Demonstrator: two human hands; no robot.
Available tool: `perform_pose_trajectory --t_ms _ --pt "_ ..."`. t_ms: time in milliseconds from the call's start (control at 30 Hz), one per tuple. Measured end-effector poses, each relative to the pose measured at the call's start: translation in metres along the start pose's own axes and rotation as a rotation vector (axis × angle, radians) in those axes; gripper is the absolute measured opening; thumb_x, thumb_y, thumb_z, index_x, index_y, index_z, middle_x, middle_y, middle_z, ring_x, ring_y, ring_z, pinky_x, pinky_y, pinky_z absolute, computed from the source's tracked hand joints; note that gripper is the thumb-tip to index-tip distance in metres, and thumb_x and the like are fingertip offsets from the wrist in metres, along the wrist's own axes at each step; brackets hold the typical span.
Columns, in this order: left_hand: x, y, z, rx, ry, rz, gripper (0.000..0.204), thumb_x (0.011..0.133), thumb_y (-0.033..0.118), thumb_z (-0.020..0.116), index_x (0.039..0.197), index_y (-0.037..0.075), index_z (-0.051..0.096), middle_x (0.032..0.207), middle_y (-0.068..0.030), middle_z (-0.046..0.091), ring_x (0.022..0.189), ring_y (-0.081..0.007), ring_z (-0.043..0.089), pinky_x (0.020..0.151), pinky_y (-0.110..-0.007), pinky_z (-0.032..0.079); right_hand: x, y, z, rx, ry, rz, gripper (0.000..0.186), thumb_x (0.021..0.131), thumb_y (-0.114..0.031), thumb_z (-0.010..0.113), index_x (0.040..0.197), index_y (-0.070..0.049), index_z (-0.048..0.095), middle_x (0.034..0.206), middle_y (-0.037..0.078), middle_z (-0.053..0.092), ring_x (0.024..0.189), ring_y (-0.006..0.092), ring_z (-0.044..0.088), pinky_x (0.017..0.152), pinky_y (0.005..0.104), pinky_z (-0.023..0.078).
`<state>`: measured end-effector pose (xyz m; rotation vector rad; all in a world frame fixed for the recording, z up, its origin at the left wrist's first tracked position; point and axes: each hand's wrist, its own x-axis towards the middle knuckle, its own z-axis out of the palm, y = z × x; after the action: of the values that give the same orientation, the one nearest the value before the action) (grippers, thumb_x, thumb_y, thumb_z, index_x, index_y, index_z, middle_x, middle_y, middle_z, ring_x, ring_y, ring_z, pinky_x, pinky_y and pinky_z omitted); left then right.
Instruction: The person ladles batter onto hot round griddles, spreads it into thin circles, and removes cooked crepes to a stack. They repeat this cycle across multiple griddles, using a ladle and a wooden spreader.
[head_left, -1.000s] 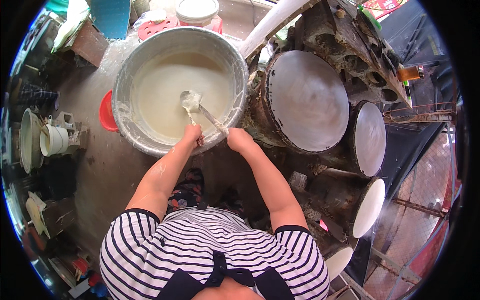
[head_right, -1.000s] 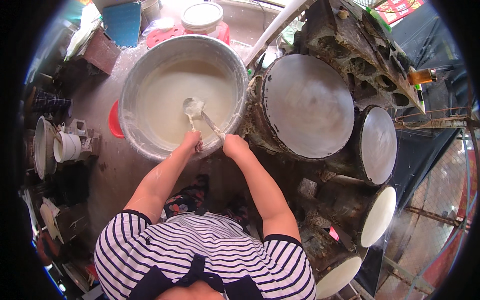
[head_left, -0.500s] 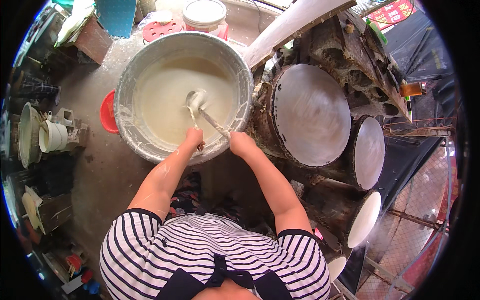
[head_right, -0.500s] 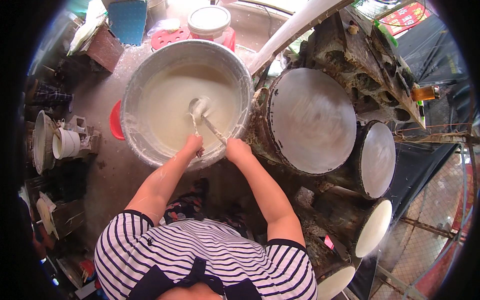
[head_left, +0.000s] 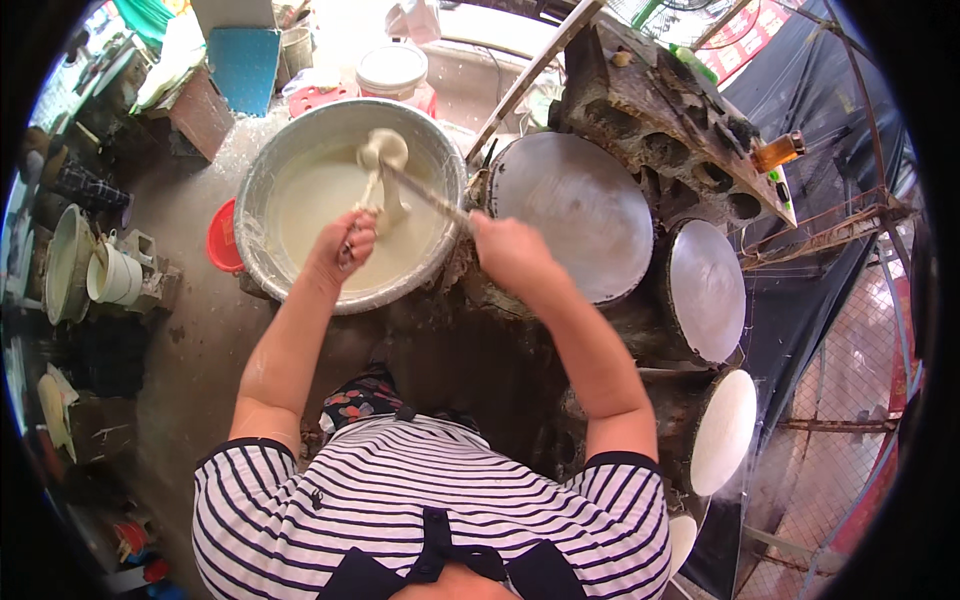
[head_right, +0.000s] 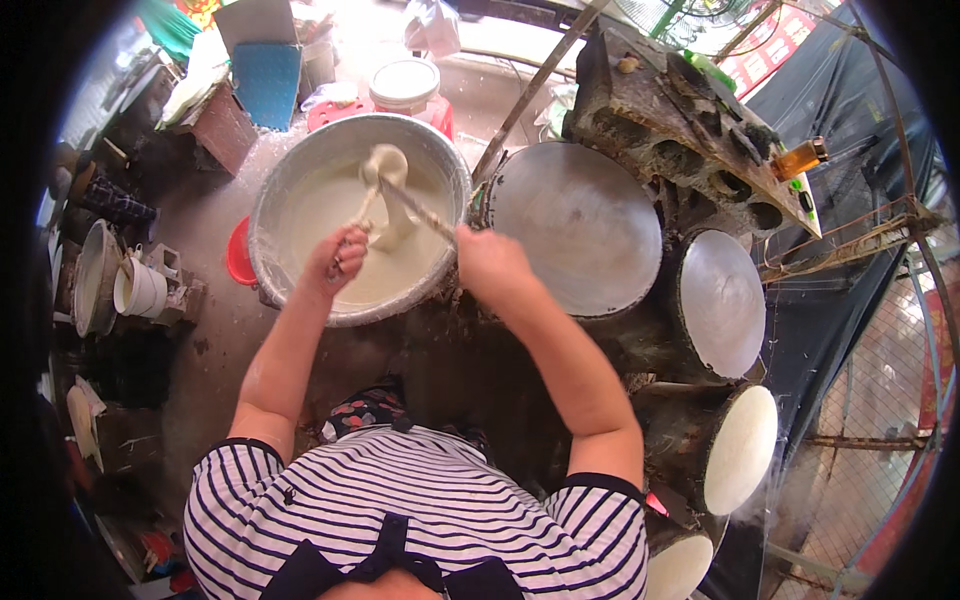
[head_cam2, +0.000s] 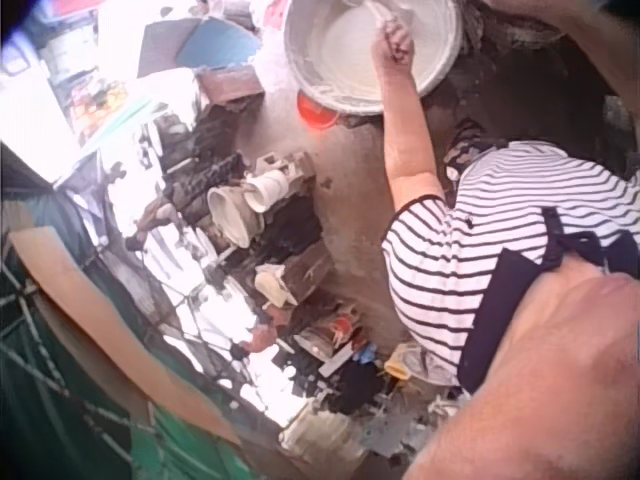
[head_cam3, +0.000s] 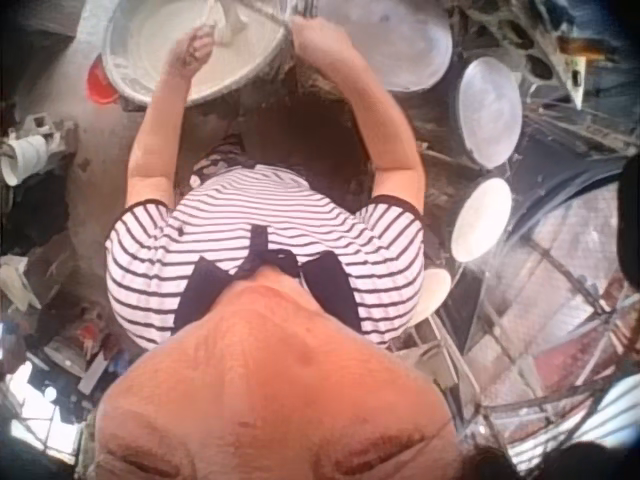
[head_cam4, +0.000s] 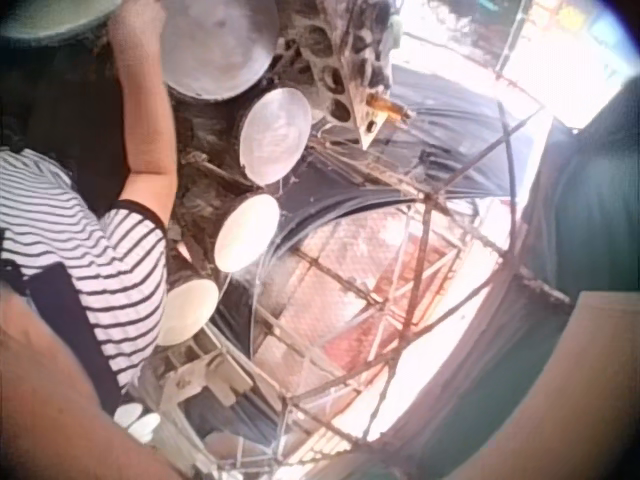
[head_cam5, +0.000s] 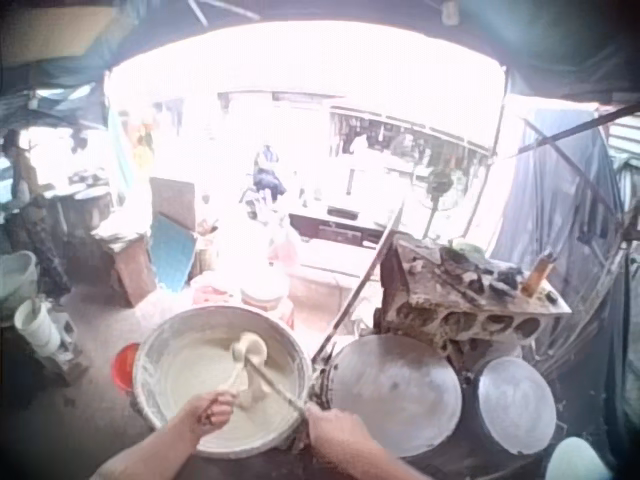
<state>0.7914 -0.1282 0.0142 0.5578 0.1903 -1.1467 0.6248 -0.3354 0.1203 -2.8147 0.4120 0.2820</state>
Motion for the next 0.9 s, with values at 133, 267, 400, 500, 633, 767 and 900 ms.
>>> perform_pose_trajectory --t_ms 133,267,400,500,633,767,900 --pt "-0.062 0.024 0.087 0.186 -0.121 0.225 0.018 0.095 0.020 0.043 0.083 0.007 0.042 0.065 0.0023 0.042 0.042 -0.0038 0.038 0.030 -0.019 0.035 -0.031 0.001 -0.096 -0.169 0.315 -0.167 0.026 0.091 -0.015 0.041 0.112 -0.012 0.056 0.068 0.016 0.061 0.065 0.0316 0.063 0.058 0.0444 0.049" --pt "-0.120 0.008 0.140 0.533 0.011 0.541 0.014 0.094 0.016 0.043 0.082 0.009 0.043 0.066 0.0025 0.043 0.042 -0.0033 0.038 0.031 -0.019 0.031 -0.060 0.003 -0.123 -0.336 0.698 -0.317 0.034 0.090 -0.013 0.046 0.123 -0.017 0.053 0.060 0.010 0.056 0.056 0.0251 0.061 0.054 0.0372 0.050" --pt "-0.116 0.001 0.084 0.315 0.094 0.325 0.016 0.095 0.017 0.041 0.082 0.009 0.042 0.064 0.0030 0.042 0.042 -0.0029 0.037 0.031 -0.019 0.028 -0.044 0.060 -0.042 -0.313 0.625 -0.340 0.032 0.089 -0.014 0.049 0.120 -0.018 0.056 0.063 0.007 0.051 0.057 0.0236 0.058 0.053 0.0348 0.049" --pt "-0.102 0.006 -0.008 -0.069 0.069 0.046 0.018 0.096 0.017 0.037 0.081 0.008 0.040 0.062 0.0038 0.039 0.042 -0.0039 0.034 0.032 -0.019 0.026 -0.052 0.073 0.002 -0.283 0.566 -0.315 0.034 0.086 -0.009 0.050 0.118 -0.017 0.054 0.071 0.008 0.054 0.063 0.0254 0.060 0.054 0.0362 0.050" --pt "-0.111 -0.027 0.009 -0.131 0.185 -0.112 0.021 0.097 0.018 0.036 0.080 0.007 0.039 0.061 0.0038 0.039 0.042 -0.0047 0.032 0.033 -0.019 0.025 -0.064 0.077 0.041 0.213 0.790 -0.188 0.029 0.087 -0.014 0.055 0.115 -0.010 0.055 0.079 0.012 0.060 0.067 0.0319 0.060 0.058 0.0386 0.049" --pt "-0.110 -0.027 0.028 -0.104 0.029 -0.325 0.022 0.098 0.023 0.036 0.084 0.007 0.042 0.058 0.0027 0.038 0.035 -0.0061 0.029 0.028 -0.022 0.021 -0.094 0.080 0.097 1.028 0.641 0.145 0.024 0.089 -0.012 0.051 0.111 -0.001 0.051 0.072 0.015 0.062 0.062 0.0275 0.060 0.058 0.0352 0.048" --pt "-0.099 -0.049 0.119 0.509 0.168 -0.216 0.023 0.096 0.023 0.040 0.108 0.006 0.049 0.062 0.0036 0.040 0.036 -0.0059 0.032 0.026 -0.020 0.024 -0.142 0.106 0.127 1.615 0.687 0.319 0.015 0.095 -0.015 0.043 0.099 -0.002 0.050 0.063 0.002 0.052 0.047 0.0066 0.047 0.043 0.0220 0.039"
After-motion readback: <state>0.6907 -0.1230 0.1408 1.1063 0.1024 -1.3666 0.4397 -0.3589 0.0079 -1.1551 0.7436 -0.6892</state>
